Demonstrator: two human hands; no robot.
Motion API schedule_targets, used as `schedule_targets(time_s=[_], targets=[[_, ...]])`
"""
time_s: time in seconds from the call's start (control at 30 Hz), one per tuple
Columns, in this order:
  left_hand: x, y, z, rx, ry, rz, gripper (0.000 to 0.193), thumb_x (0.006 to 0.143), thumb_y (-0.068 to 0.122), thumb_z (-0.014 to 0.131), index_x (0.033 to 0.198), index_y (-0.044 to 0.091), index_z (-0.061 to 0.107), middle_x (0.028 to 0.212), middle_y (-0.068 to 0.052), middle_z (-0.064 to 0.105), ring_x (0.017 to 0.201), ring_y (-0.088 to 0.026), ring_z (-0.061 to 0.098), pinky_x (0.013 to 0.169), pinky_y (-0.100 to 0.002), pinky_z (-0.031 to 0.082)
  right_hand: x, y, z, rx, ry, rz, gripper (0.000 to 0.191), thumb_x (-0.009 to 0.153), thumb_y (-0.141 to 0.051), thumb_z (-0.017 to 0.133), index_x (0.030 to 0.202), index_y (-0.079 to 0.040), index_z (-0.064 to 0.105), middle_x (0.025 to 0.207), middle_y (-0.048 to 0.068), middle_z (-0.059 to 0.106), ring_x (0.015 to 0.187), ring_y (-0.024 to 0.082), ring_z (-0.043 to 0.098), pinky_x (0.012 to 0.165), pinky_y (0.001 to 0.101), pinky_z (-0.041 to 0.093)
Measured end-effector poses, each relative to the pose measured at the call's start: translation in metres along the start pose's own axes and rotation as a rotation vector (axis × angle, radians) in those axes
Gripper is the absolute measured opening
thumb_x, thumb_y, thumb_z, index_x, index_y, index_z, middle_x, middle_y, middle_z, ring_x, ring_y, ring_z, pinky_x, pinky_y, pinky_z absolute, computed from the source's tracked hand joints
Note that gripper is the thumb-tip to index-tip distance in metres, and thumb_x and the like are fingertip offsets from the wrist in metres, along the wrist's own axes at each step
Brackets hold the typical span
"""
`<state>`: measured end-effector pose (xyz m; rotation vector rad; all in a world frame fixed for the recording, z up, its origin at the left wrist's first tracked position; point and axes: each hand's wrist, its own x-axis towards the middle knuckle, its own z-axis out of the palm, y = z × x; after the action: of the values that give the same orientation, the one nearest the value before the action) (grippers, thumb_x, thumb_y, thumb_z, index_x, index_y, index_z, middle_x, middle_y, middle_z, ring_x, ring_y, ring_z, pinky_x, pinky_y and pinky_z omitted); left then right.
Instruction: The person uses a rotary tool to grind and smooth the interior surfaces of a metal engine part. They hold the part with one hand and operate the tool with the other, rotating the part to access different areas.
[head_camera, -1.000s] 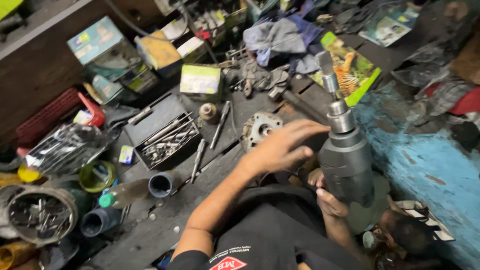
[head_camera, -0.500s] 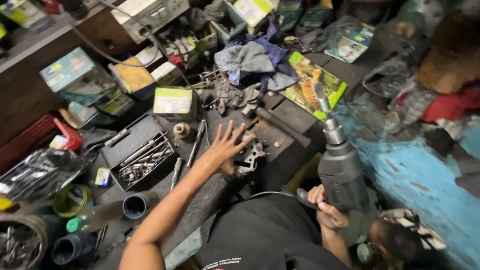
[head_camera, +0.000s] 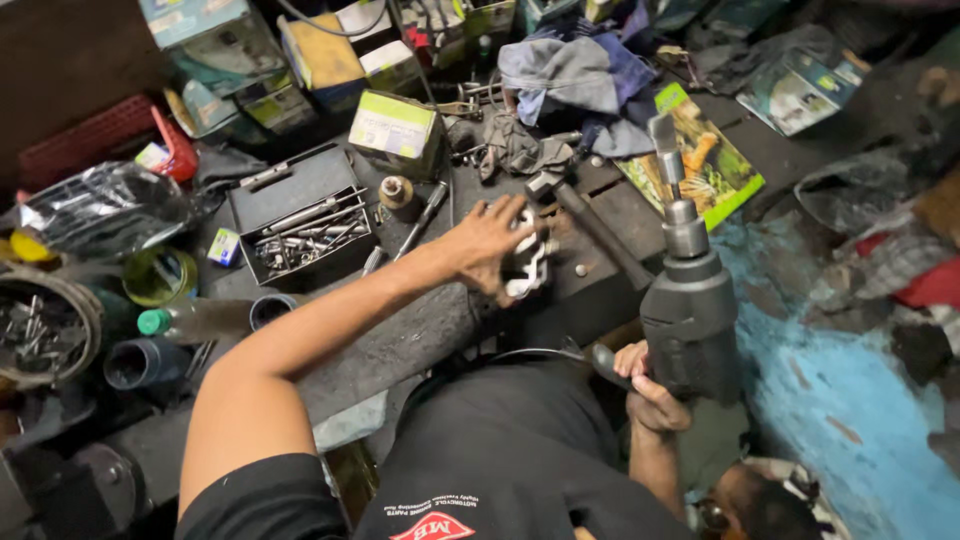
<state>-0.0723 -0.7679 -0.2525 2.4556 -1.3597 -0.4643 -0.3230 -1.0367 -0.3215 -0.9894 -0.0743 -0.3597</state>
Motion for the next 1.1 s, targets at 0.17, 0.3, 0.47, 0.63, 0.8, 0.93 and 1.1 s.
schedule_targets(time_s=[0.17,0.3,0.47,0.63,0.8,0.93,1.1], targets=[[-0.048,0.007,-0.031,-0.731,0.527,-0.057,0.125,0.061,0.050,0.092,0.159,0.012,0.027,0.162,-0.026,0.030,0.154,-0.044,0.032,0.127,-0.051,0.028,0.035,-0.023,-0.030,-0.301,0.012,-0.141,0.027,0.075,-0.012,0.062,0.094,0.007,0.061,0.088,0.019,0.062,0.083,0.030,0.060,0.086,0.0408,0.050],[-0.109,0.022,-0.033,-0.926,0.636,-0.186,0.124,0.063,0.052,0.090,0.161,0.012,0.025,0.164,-0.024,0.030,0.157,-0.042,0.028,0.127,-0.049,0.025,0.072,-0.077,-0.074,-0.304,0.198,-0.294,0.088,0.063,0.007,0.065,0.147,0.008,0.037,0.125,0.020,0.065,0.077,0.024,0.064,0.073,0.0380,0.055],[-0.143,0.038,0.001,-0.271,0.597,-0.611,0.127,0.049,0.056,0.094,0.156,0.018,0.037,0.156,-0.030,0.030,0.146,-0.048,0.029,0.119,-0.059,0.027,0.092,-0.113,-0.112,-0.298,-0.067,-0.333,0.069,0.081,0.007,0.065,0.146,0.012,0.042,0.087,0.019,0.063,0.071,0.027,0.062,0.073,0.0405,0.055],[-0.132,0.034,0.037,-0.047,0.557,-0.887,0.128,0.047,0.062,0.091,0.154,0.018,0.037,0.152,-0.034,0.032,0.141,-0.051,0.033,0.106,-0.069,0.031,0.109,-0.097,-0.108,-0.240,-0.119,-0.176,0.066,0.078,0.009,0.065,0.141,0.011,0.045,0.094,0.021,0.062,0.075,0.028,0.062,0.076,0.0422,0.054],[-0.099,0.049,0.034,-0.180,0.538,-1.281,0.129,0.055,0.073,0.084,0.155,0.011,0.031,0.150,-0.033,0.032,0.131,-0.052,0.038,0.096,-0.073,0.036,0.133,-0.076,-0.064,-0.229,-0.183,0.054,0.072,0.074,0.009,0.064,0.144,0.010,0.045,0.104,0.023,0.061,0.082,0.030,0.062,0.080,0.0441,0.054],[-0.113,0.050,0.026,-0.510,0.423,-1.465,0.105,0.078,0.070,0.069,0.161,0.018,0.030,0.156,-0.033,0.030,0.127,-0.052,0.047,0.098,-0.063,0.046,0.136,-0.056,-0.033,-0.171,-0.230,0.187,0.077,0.071,0.009,0.063,0.146,0.008,0.045,0.111,0.024,0.061,0.087,0.031,0.063,0.084,0.0456,0.054],[-0.159,0.021,0.033,-0.096,0.714,-0.899,0.092,0.080,0.063,0.076,0.150,0.012,0.046,0.154,-0.027,0.041,0.140,-0.046,0.045,0.113,-0.052,0.041,0.134,-0.038,-0.042,-0.091,-0.252,0.262,0.067,0.074,0.008,0.063,0.140,0.010,0.051,0.089,0.021,0.060,0.077,0.030,0.061,0.075,0.0443,0.050]])
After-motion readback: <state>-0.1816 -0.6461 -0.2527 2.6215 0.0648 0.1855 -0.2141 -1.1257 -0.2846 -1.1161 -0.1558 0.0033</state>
